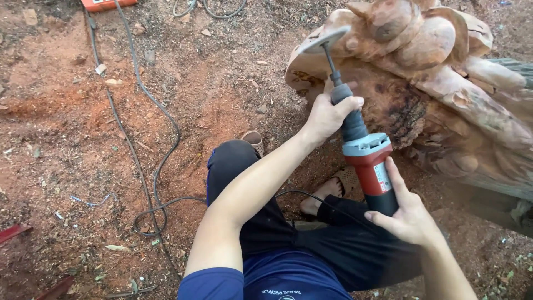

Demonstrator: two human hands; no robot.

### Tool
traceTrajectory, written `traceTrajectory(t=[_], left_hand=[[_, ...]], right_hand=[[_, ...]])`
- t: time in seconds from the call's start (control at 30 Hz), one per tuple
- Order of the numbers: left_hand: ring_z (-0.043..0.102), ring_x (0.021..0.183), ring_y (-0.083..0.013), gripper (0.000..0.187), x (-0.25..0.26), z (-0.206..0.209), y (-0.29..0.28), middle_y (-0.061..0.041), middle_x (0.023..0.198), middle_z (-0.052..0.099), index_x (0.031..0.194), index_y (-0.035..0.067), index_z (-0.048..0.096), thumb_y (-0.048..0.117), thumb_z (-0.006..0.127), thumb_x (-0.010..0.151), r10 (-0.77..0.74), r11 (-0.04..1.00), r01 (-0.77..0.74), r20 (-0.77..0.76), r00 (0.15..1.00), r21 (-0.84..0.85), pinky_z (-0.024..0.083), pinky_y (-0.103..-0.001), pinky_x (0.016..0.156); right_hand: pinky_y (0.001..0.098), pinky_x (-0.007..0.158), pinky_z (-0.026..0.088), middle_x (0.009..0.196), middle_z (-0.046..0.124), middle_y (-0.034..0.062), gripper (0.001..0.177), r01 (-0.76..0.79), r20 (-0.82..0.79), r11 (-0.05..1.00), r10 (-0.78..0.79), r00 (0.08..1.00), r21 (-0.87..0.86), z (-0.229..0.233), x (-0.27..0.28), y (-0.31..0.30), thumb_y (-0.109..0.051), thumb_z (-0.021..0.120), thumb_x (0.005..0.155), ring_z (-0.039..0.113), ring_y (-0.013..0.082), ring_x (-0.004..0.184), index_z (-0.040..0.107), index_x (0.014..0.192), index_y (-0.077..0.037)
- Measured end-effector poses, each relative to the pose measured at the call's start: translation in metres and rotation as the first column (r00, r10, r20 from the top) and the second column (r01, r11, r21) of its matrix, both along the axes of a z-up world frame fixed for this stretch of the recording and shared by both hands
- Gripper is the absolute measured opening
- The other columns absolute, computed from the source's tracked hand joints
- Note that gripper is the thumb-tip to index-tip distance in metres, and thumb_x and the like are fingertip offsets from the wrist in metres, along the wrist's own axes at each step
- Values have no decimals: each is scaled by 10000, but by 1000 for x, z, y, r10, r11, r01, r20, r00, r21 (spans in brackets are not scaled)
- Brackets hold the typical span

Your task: Using a power sander to smooth and shape a large wooden sculpture.

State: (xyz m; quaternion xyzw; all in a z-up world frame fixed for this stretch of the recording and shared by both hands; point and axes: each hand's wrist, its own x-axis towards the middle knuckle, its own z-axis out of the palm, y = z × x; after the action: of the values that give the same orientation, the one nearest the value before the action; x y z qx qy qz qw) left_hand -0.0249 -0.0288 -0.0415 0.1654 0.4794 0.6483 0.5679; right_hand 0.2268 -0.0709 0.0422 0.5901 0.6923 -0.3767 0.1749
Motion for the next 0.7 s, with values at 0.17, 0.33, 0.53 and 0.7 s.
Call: traceTrajectory(t=[0.17,0.33,0.53,0.7], left_hand=[[644,779,-168,322,6,4,1,-57,815,689,914,40,673,297,735,731,-34,997,34,-9,999,-70,551,-335,766],[613,705,-146,194,19,-5,15,-20,732,659,692,123,628,263,734,772,11,996,-12,14,1000,91,538,-333,716],[677,585,-245,536,33,0,17,-106,794,551,1108,137,349,77,737,745,167,912,-229,202,965,340,612,-411,616],[697,633,-276,873,36,-2,13,-134,790,560,1460,166,227,30,734,762,130,938,-198,239,962,283,624,-443,676]], right_hand=[[348,1018,471,1306,691,135,1315,-71,-6,997,71,997,22,-3,21,14,-290,851,630,688,271,1128,72,1683,-409],[356,1042,456,1384,643,153,1319,-120,11,990,120,993,71,6,26,28,-313,861,616,649,289,1231,83,1677,-408],[341,968,504,1138,753,107,1311,-166,134,985,158,978,52,20,34,41,-290,854,646,725,277,1008,86,1701,-420],[344,908,532,1089,771,119,1326,-213,175,977,208,962,14,30,32,46,-301,855,648,742,282,924,62,1704,-424]])
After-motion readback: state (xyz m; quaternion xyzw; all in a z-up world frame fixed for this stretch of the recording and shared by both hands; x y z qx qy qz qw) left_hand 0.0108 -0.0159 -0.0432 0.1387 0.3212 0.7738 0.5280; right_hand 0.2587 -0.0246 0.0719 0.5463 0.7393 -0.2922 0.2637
